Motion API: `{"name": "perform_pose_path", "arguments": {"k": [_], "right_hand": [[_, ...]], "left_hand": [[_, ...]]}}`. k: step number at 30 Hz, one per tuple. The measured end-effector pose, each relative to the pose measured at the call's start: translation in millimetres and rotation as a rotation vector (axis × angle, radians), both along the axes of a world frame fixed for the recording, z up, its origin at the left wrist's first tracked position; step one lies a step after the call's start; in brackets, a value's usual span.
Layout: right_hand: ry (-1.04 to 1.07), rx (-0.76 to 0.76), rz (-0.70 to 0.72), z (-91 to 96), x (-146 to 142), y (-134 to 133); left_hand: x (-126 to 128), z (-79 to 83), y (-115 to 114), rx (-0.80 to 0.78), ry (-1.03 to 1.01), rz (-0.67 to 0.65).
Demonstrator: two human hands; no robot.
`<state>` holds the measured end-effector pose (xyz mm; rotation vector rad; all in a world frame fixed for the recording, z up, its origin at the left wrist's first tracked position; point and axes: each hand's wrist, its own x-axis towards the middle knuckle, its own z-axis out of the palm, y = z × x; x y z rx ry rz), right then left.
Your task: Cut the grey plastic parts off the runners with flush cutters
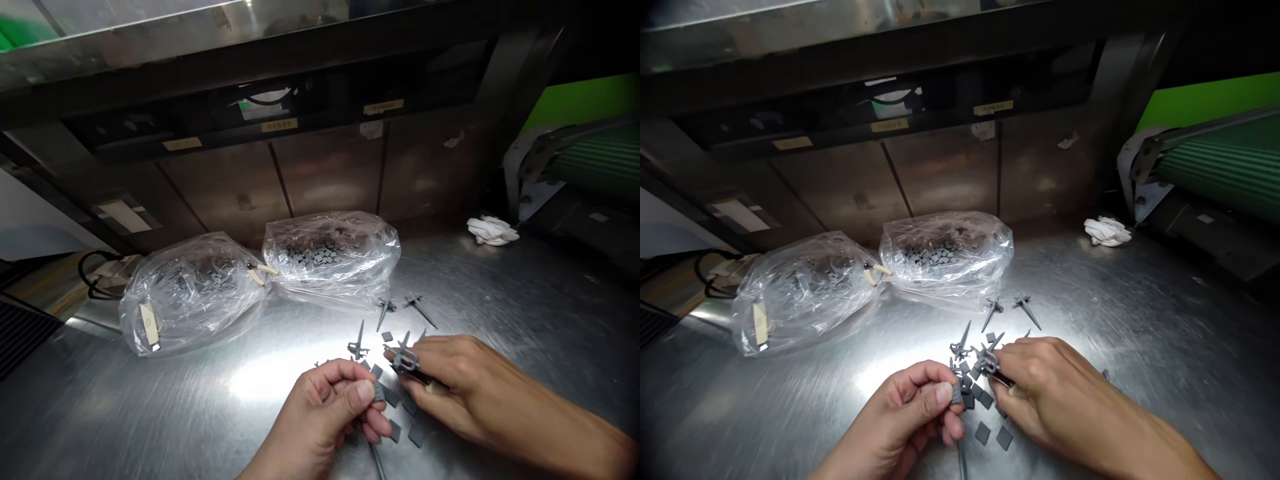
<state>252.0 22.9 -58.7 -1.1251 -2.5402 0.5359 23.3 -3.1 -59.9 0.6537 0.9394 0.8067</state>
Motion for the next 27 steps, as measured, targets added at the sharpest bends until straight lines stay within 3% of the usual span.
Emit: {"name": "perform_pose_path", "arguments": {"k": [4, 7, 10, 14, 17, 21, 24, 27], "right_hand": [[-0.137, 0.088, -0.104, -2.4, 5.5, 3.2], [-0.152, 0.156, -0.183, -4.1, 6.4, 2.9], [-0.172, 0.231, -0.233, -0.8, 5.0, 1.1], [-0.215, 0.235, -0.292, 12.5, 19.0, -0.8], [-0.256, 0.172, -0.396, 21.7, 47.3, 0.8], [-0.345, 0.080, -0.501, 23.5, 76.6, 6.2], [-0.383, 0.026, -0.465, 19.7, 79.3, 5.7], [-0.390, -0.035, -0.416, 19.7, 77.2, 2.2]], "left_hand": [[-0.2, 0.8, -2.3, 0.182, 0.287, -0.025], [2.4, -3.8, -4.9, 0.564, 0.634, -0.021], [5.8, -12.6, -6.9, 0.935, 0.779, -0.028], [-1.1, -11.0, -5.9, 1.137, 0.967, 0.007], [-20.4, 7.4, -5.3, 1.141, 1.223, -0.020], [-50.3, 23.8, -11.3, 0.878, 1.380, -0.317], [-61.8, 14.3, -17.8, 0.767, 1.373, -0.344], [-64.4, -2.5, -19.6, 0.772, 1.339, -0.314]]}}
